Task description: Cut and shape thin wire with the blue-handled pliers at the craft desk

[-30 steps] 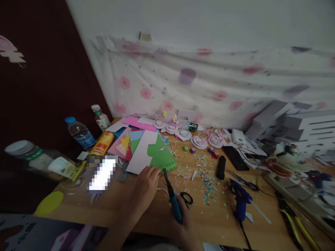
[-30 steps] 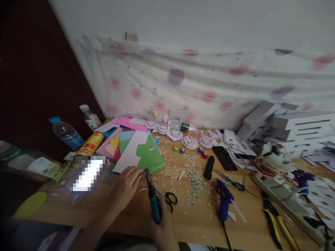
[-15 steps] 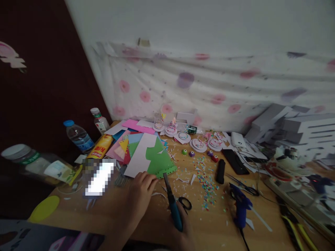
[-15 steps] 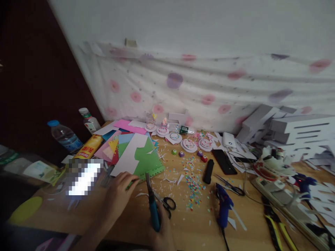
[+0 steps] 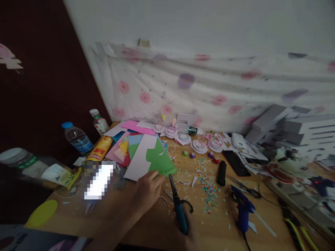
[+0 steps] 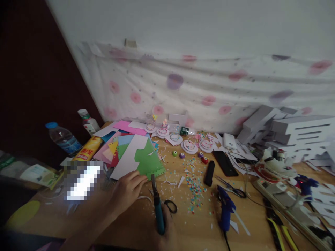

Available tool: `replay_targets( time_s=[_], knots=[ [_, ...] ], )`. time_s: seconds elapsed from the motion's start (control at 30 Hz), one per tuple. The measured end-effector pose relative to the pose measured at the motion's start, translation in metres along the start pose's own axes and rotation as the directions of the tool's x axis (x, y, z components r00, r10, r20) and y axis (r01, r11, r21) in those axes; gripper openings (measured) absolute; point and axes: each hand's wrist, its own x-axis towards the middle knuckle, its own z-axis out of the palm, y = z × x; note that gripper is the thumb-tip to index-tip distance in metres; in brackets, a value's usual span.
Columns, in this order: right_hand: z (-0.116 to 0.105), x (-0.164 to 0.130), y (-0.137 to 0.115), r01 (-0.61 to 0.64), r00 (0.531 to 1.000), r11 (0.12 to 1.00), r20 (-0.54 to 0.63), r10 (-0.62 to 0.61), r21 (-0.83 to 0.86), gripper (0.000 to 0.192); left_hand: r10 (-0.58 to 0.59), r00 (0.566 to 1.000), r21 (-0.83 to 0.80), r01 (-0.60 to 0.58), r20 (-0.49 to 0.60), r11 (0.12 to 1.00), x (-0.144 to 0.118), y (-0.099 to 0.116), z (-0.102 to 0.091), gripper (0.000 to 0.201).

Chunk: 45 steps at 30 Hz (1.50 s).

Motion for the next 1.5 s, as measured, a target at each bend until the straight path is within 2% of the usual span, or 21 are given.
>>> replay_targets(
  time_s=[0.17,0.3,0.43,0.57,0.7,0.8,0.93,1.03,1.17,1.27,1.4,1.5],
  knots=[
    [-0.001,-0.001,-0.01,-0.016,1.0,0.999,-0.021,0.015,-0.033,0.049,-0.001,0.996,0.01,0.001,0.089,1.0,0.005,0.006,0.001,0.023],
    [0.003,0.0,-0.015,0.002,1.0,0.999,-0.012,-0.002,-0.039,0.047,-0.07,0.986,0.021,0.068,0.149,0.997,0.007,0.015,0.011,0.03],
    [0.003,-0.001,-0.012,-0.043,0.999,0.999,-0.025,0.042,-0.028,0.053,-0.111,0.97,-0.028,0.12,0.218,0.992,0.011,0.017,0.012,0.031],
    [0.0,-0.003,-0.006,-0.048,0.998,0.997,0.049,0.046,0.055,0.053,-0.069,0.953,-0.173,0.124,0.294,0.977,0.018,0.014,0.001,0.027],
    [-0.006,-0.006,-0.005,-0.021,1.0,0.999,0.008,0.021,0.025,0.056,-0.053,0.944,-0.332,0.167,0.325,0.928,0.025,0.014,-0.011,0.025],
    [-0.017,-0.007,-0.018,0.031,0.998,0.999,0.055,-0.029,-0.033,0.058,-0.044,0.927,-0.441,0.218,0.372,0.871,0.027,0.018,-0.021,0.029],
    [-0.036,-0.005,-0.046,0.173,0.975,0.976,0.165,-0.151,-0.131,0.044,-0.026,0.886,-0.542,0.307,0.464,0.783,0.026,0.024,-0.036,0.031],
    [-0.047,-0.004,-0.058,0.251,0.957,0.945,0.201,-0.21,-0.211,0.037,-0.005,0.833,-0.609,0.409,0.553,0.68,0.024,0.03,-0.046,0.032],
    [-0.054,-0.005,-0.063,0.283,0.952,0.924,0.193,-0.238,-0.256,0.036,0.041,0.732,-0.684,0.613,0.68,0.395,0.021,0.033,-0.052,0.033],
    [-0.055,-0.006,-0.069,0.284,0.951,0.927,0.197,-0.239,-0.245,0.036,0.069,0.658,-0.651,0.716,0.75,0.25,0.017,0.033,-0.053,0.041],
    [-0.058,-0.006,-0.073,0.33,0.936,0.913,0.211,-0.283,-0.239,0.04,0.125,0.533,-0.546,0.829,0.837,0.12,0.014,0.036,-0.061,0.046],
    [-0.061,-0.004,-0.067,0.376,0.921,0.888,0.212,-0.327,-0.263,0.043,0.121,0.472,-0.485,0.866,0.873,0.121,0.018,0.04,-0.074,0.041]
  ],
)
